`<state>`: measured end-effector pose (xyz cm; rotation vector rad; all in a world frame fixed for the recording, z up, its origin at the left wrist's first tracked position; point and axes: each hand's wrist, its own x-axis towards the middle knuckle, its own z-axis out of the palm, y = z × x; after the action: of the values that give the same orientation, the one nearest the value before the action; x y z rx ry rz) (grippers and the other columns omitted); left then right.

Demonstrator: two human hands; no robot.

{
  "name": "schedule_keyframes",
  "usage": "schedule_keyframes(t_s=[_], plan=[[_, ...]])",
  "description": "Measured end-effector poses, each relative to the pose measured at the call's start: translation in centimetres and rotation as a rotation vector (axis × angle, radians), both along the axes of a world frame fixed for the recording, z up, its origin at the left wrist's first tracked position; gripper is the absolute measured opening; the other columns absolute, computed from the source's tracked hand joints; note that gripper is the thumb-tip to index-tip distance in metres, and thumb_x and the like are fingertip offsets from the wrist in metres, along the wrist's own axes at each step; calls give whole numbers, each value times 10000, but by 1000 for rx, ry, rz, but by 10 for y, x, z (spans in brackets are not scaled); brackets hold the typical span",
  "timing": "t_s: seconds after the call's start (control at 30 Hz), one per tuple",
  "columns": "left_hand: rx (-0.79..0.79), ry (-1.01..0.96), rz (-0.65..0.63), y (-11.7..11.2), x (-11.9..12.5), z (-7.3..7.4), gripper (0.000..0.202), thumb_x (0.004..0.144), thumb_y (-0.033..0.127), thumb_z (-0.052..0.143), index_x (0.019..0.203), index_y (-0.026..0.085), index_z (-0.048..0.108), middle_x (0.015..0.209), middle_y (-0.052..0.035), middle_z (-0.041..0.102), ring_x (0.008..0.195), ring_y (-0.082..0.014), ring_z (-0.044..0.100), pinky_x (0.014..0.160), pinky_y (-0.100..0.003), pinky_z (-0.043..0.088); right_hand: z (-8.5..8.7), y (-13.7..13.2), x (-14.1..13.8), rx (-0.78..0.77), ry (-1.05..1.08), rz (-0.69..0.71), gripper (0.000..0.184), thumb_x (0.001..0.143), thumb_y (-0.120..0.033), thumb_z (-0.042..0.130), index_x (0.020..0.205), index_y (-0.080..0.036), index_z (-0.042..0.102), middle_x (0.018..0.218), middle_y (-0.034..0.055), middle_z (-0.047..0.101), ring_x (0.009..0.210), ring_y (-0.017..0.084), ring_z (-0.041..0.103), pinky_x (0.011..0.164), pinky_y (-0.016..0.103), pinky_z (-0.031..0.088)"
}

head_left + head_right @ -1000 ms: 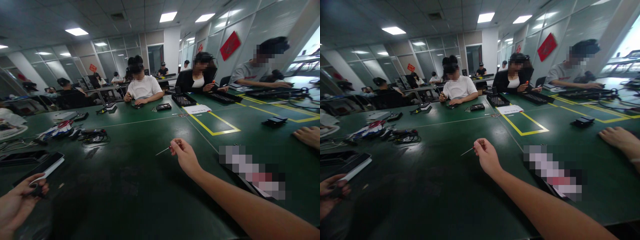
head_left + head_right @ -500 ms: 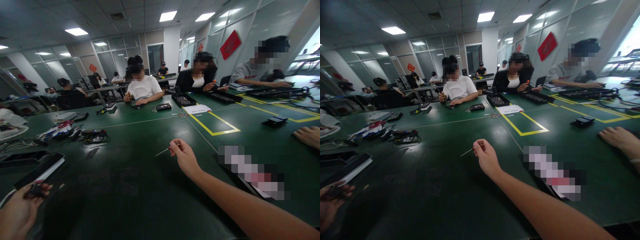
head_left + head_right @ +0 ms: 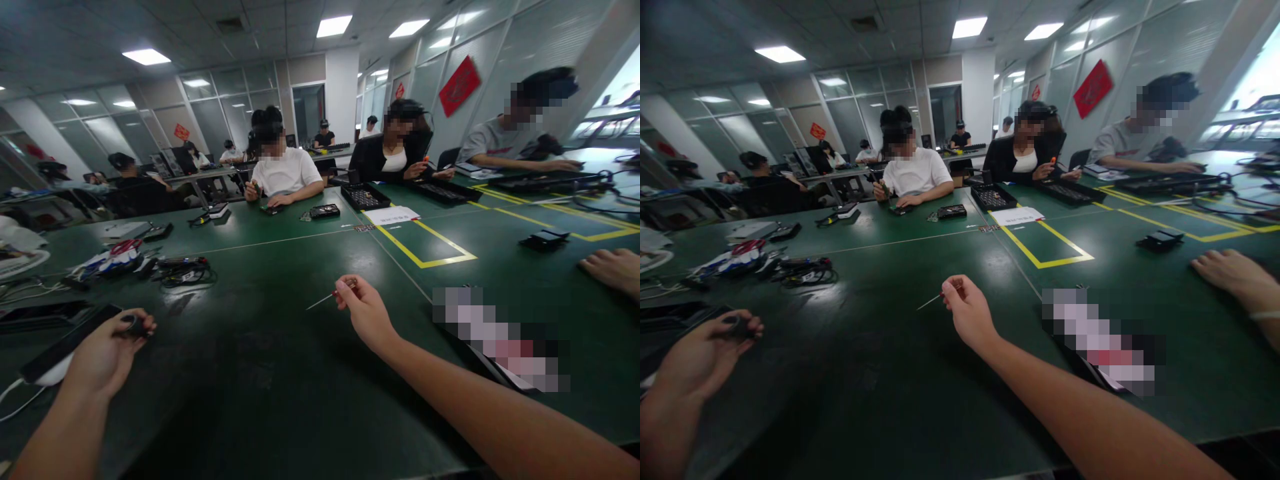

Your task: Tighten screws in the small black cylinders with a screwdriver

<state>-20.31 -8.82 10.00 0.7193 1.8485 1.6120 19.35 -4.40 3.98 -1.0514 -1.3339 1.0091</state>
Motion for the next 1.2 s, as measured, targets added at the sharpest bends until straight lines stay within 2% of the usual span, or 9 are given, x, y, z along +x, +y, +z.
schedule_keyframes(t_s=[0.1,0.23,0.37,0.43,0.57,0.7,0.77,0.93,1.2], plan=[[92,-113,-157,23,22,3,149,591,119,480,708,149,568,659,-30,568,673,-164,540,612,-231,468,1,-1,0,6,5,-9,288,914,-496,584,891,-211,615,777,16,639,677,164,582,659,314,488],[159,-32,-359,55,64,-4,159,561,164,487,691,155,579,659,-36,550,678,-178,523,630,-260,445,3,-1,0,7,-31,-27,325,925,-527,559,870,-214,626,698,0,614,623,160,571,619,307,476],[210,159,-616,75,124,-30,148,657,221,470,737,171,585,718,-49,562,749,-205,530,708,-316,437,4,-1,1,12,-79,-21,348,898,-549,592,807,-217,641,654,-3,598,588,156,551,574,298,455],[240,309,-674,78,153,-48,155,759,256,480,851,184,582,805,-43,567,814,-214,533,770,-341,429,3,-1,2,17,-109,-23,351,893,-553,598,797,-219,645,661,3,611,587,157,549,567,298,452],[159,656,-776,77,189,-80,275,771,150,544,1042,201,535,971,-65,582,911,-233,542,851,-391,421,0,0,2,65,-69,-71,329,907,-535,580,862,-216,650,697,14,641,610,164,581,593,307,481],[194,802,-881,75,195,-96,162,877,166,532,1035,199,549,1021,-88,613,985,-256,560,912,-433,428,0,2,1,87,-4,-74,313,901,-507,592,950,-205,663,795,50,701,721,193,658,691,342,536],[228,832,-906,75,192,-99,196,885,179,571,1079,207,571,1077,-85,632,1029,-260,567,950,-442,427,0,3,0,83,-20,-68,306,898,-497,598,949,-202,664,807,59,712,740,201,673,709,355,548],[312,877,-944,74,188,-100,285,909,222,603,1194,242,600,1161,-69,656,1096,-264,574,1007,-461,421,-3,5,-2,63,-39,-59,302,876,-499,618,937,-206,658,819,58,719,770,211,692,725,366,562],[267,797,-914,72,188,-97,331,905,214,616,1235,253,622,1214,-76,658,1148,-276,581,1026,-476,435,-6,6,0,45,-85,-79,283,901,-479,587,944,-207,651,836,57,711,786,208,682,748,361,544]])
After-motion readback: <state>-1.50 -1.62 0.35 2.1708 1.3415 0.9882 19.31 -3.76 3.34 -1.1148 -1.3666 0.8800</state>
